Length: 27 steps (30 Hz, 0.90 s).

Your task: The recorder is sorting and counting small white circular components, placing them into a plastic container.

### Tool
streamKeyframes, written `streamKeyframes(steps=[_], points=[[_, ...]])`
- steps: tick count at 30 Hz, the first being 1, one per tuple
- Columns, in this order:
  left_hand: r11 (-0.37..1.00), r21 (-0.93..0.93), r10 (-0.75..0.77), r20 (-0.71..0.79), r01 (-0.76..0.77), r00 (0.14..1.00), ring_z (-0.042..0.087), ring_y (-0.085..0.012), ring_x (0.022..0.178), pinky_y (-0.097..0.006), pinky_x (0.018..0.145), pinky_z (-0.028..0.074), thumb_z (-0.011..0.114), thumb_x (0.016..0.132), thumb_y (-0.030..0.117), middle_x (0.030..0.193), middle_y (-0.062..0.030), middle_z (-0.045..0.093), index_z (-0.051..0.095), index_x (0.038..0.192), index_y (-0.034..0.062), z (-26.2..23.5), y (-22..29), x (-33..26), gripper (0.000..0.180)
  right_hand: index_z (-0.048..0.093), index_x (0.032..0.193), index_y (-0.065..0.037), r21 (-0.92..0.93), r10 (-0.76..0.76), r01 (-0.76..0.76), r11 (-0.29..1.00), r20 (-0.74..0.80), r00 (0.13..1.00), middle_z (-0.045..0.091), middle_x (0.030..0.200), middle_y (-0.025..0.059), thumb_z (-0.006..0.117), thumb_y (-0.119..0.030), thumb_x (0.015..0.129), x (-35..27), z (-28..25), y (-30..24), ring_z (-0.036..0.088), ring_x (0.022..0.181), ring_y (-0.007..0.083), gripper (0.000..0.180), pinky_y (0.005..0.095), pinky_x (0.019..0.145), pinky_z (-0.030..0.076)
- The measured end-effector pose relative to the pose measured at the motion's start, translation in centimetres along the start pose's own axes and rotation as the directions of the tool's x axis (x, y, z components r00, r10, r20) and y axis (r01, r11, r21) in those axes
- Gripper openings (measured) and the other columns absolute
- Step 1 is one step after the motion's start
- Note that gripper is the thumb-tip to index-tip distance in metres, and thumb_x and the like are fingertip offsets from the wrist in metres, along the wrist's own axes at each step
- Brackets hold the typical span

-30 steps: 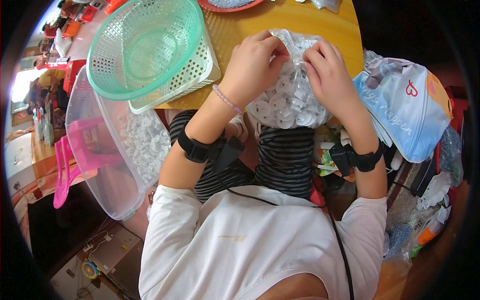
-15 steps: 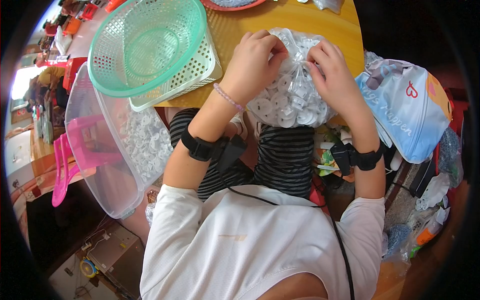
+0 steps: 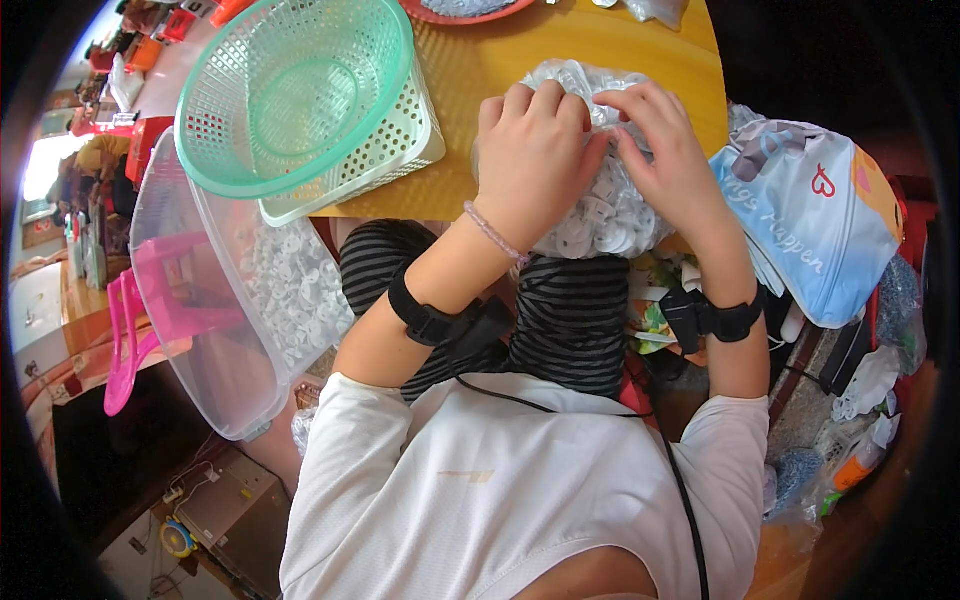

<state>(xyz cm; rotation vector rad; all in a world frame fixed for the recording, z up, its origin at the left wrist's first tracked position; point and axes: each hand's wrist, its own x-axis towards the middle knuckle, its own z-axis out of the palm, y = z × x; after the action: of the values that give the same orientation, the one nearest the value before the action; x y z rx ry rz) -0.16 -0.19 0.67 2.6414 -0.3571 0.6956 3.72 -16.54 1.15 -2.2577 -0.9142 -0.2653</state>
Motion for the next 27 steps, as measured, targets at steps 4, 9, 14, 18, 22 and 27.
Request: streamKeyframes(steps=[4,9,14,18,22,27], points=[[0.996,0.083,0.02,-0.059,-0.015,0.998,0.055,-0.0234,0.077,-0.036,0.069,0.038,0.069,0.073,0.02,0.078,-0.0021,0.056,0.06,0.076,0.0118,0.3,0.1,-0.2,0.013,0.06,0.101,-0.003,-0.052,-0.059,0.059,0.997,0.001,0.998,0.055,0.094,0.011,0.058,-0.008,0.08,0.0,0.2,0.0,0.053,0.097,0.0301,0.021,0.0388,0.087,0.041],[0.996,0.093,0.016,-0.047,-0.012,0.999,0.056,-0.023,0.077,-0.036,0.07,0.039,0.067,0.072,0.018,0.078,-0.0021,0.056,0.06,0.075,0.0114,0.3,0.1,-0.2,0.01,0.058,0.095,-0.003,-0.036,-0.014,0.014,0.999,0.001,1.0,0.056,0.091,0.0102,0.059,-0.01,0.081,0.1,0.5,0.1,0.053,0.094,0.0297,0.016,0.0387,0.084,0.042],[0.997,0.067,0.03,0.007,-0.03,1.0,0.056,-0.0238,0.079,-0.037,0.07,0.043,0.067,0.074,0.016,0.08,-0.0031,0.056,0.06,0.078,0.0098,0.1,-0.2,-0.2,0.01,0.054,0.089,-0.004,-0.051,0.042,-0.043,0.998,-0.023,0.999,0.055,0.089,0.0095,0.059,-0.011,0.081,0.0,1.0,0.2,0.052,0.089,0.0293,0.012,0.0393,0.08,0.041],[0.999,0.002,0.049,0.08,-0.049,0.996,0.056,-0.0249,0.08,-0.037,0.07,0.047,0.067,0.075,0.015,0.082,-0.0045,0.056,0.06,0.082,0.0082,-0.8,-0.7,-0.1,0.011,0.052,0.087,-0.005,-0.072,0.045,-0.047,0.996,-0.038,0.998,0.055,0.087,0.0088,0.059,-0.01,0.08,0.0,0.9,0.0,0.052,0.087,0.0287,0.011,0.0387,0.079,0.041],[0.997,-0.003,0.081,0.122,-0.081,0.989,0.056,-0.0259,0.08,-0.037,0.07,0.048,0.067,0.077,0.015,0.085,-0.0055,0.057,0.061,0.084,0.0076,-1.1,-1.3,-0.2,0.012,0.052,0.087,-0.005,-0.088,0.057,-0.061,0.994,-0.045,0.997,0.055,0.085,0.008,0.059,-0.01,0.08,0.1,1.1,-0.1,0.052,0.087,0.0284,0.011,0.0383,0.079,0.041],[0.992,-0.073,0.11,0.12,-0.101,0.987,0.056,-0.0262,0.081,-0.037,0.071,0.048,0.066,0.077,0.015,0.086,-0.0058,0.057,0.061,0.084,0.0077,-1.2,-1.7,-0.1,0.012,0.053,0.087,-0.005,-0.085,0.065,-0.069,0.994,-0.053,0.997,0.056,0.086,0.0075,0.06,-0.011,0.08,0.0,1.2,0.0,0.052,0.087,0.0279,0.011,0.0381,0.079,0.041]])
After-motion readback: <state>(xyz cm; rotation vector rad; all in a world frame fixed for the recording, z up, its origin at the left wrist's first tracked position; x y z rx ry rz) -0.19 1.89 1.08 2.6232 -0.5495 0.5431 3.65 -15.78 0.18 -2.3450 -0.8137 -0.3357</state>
